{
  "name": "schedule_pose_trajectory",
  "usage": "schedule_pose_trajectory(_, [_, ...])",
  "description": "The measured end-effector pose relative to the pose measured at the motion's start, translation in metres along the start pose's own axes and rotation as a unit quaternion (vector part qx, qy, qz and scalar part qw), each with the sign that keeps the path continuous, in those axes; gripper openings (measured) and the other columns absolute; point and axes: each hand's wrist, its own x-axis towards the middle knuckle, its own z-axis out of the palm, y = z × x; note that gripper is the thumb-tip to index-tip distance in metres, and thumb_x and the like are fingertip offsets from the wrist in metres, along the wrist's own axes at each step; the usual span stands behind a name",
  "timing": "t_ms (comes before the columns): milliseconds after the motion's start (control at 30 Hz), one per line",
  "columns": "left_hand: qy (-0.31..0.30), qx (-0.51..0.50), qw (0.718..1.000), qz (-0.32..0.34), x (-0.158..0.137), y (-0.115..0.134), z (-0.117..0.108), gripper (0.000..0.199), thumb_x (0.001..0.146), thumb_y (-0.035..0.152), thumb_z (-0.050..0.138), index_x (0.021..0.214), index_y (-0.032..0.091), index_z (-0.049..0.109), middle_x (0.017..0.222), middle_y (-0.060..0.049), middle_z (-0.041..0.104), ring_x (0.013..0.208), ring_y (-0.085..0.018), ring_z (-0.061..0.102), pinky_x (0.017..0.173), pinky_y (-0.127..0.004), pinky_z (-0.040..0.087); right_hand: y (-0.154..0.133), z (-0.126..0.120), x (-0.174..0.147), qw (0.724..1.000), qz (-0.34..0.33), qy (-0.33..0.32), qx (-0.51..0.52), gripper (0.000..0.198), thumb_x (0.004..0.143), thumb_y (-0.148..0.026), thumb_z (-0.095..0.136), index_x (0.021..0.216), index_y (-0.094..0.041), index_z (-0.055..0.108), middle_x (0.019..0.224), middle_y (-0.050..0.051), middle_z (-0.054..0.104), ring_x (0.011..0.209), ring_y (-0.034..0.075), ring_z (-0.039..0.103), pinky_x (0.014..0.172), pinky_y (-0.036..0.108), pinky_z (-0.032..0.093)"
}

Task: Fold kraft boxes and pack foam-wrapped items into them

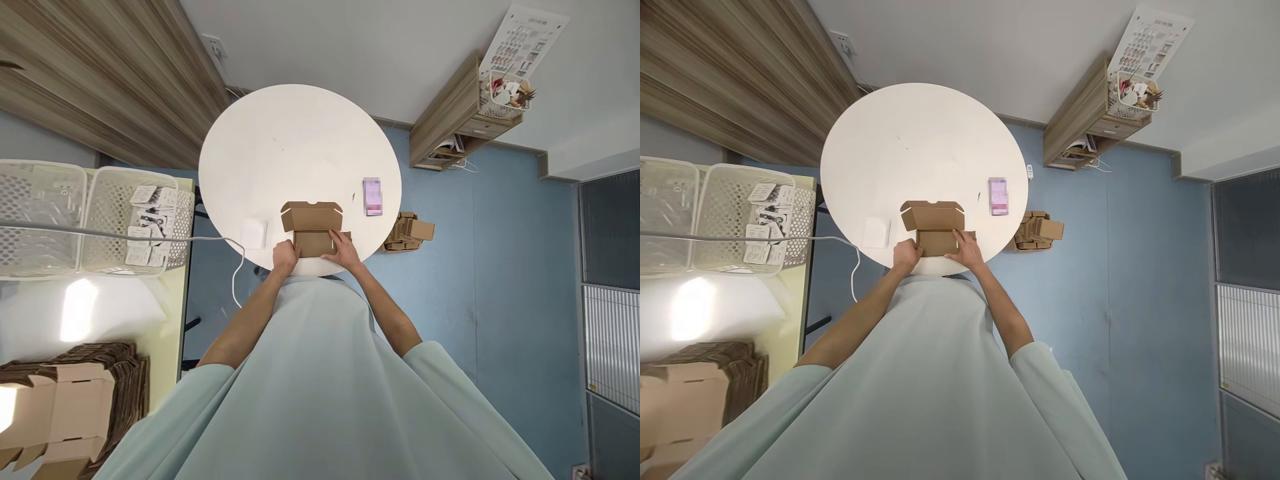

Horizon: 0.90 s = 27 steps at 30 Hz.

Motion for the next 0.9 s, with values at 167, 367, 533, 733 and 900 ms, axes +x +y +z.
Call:
schedule_pose_trajectory(167, [-0.003, 0.001, 1.0, -0.008, -0.003, 0.003, 0.001, 0.024, 0.098, 0.032, 0.061, 0.109, 0.016, 0.075, 0.108, -0.021, 0.076, 0.111, -0.041, 0.072, 0.093, -0.049, 0.058, 0.005, -0.007, -0.019, 0.995, 0.042, 0.093, 0.012, 0.062, 0.107, -0.048, 0.06, 0.162, -0.021, 0.049, 0.165, 0.018, 0.05, 0.154, 0.032, 0.047, 0.128, 0.051, 0.042])
schedule_pose_trajectory(367, [-0.003, -0.002, 1.0, -0.007, -0.003, 0.006, 0.002, 0.029, 0.098, 0.032, 0.059, 0.115, 0.014, 0.074, 0.114, -0.025, 0.075, 0.115, -0.044, 0.07, 0.097, -0.053, 0.056, 0.021, -0.011, -0.029, 0.962, 0.243, 0.097, 0.081, 0.04, 0.107, -0.035, 0.049, 0.139, -0.015, 0.061, 0.127, 0.017, 0.075, 0.121, 0.031, 0.071, 0.106, 0.046, 0.056])
schedule_pose_trajectory(533, [0.005, 0.0, 1.0, -0.013, -0.004, 0.009, 0.002, 0.03, 0.098, 0.03, 0.059, 0.116, 0.011, 0.074, 0.115, -0.027, 0.074, 0.114, -0.045, 0.07, 0.097, -0.053, 0.056, 0.007, 0.002, -0.028, 0.97, 0.206, 0.099, 0.086, 0.029, 0.108, -0.032, 0.041, 0.122, -0.019, 0.063, 0.112, 0.013, 0.078, 0.103, 0.029, 0.076, 0.094, 0.041, 0.058])
schedule_pose_trajectory(733, [0.005, 0.035, 0.999, -0.013, -0.007, 0.013, 0.002, 0.026, 0.098, 0.024, 0.056, 0.115, 0.012, 0.073, 0.115, -0.024, 0.075, 0.109, -0.04, 0.072, 0.092, -0.046, 0.058, -0.008, 0.007, -0.028, 0.972, 0.179, 0.116, 0.097, 0.022, 0.11, -0.032, 0.04, 0.119, -0.024, 0.059, 0.093, 0.006, 0.076, 0.091, 0.027, 0.075, 0.085, 0.038, 0.057])
schedule_pose_trajectory(900, [0.011, 0.039, 0.999, -0.016, -0.01, 0.017, 0.004, 0.024, 0.098, 0.021, 0.055, 0.112, 0.012, 0.072, 0.114, -0.024, 0.076, 0.106, -0.038, 0.073, 0.088, -0.044, 0.057, -0.022, 0.011, -0.025, 0.971, 0.133, 0.129, 0.154, 0.015, 0.109, -0.036, 0.051, 0.118, -0.025, 0.058, 0.121, 0.009, 0.077, 0.108, 0.023, 0.076, 0.089, 0.034, 0.058])
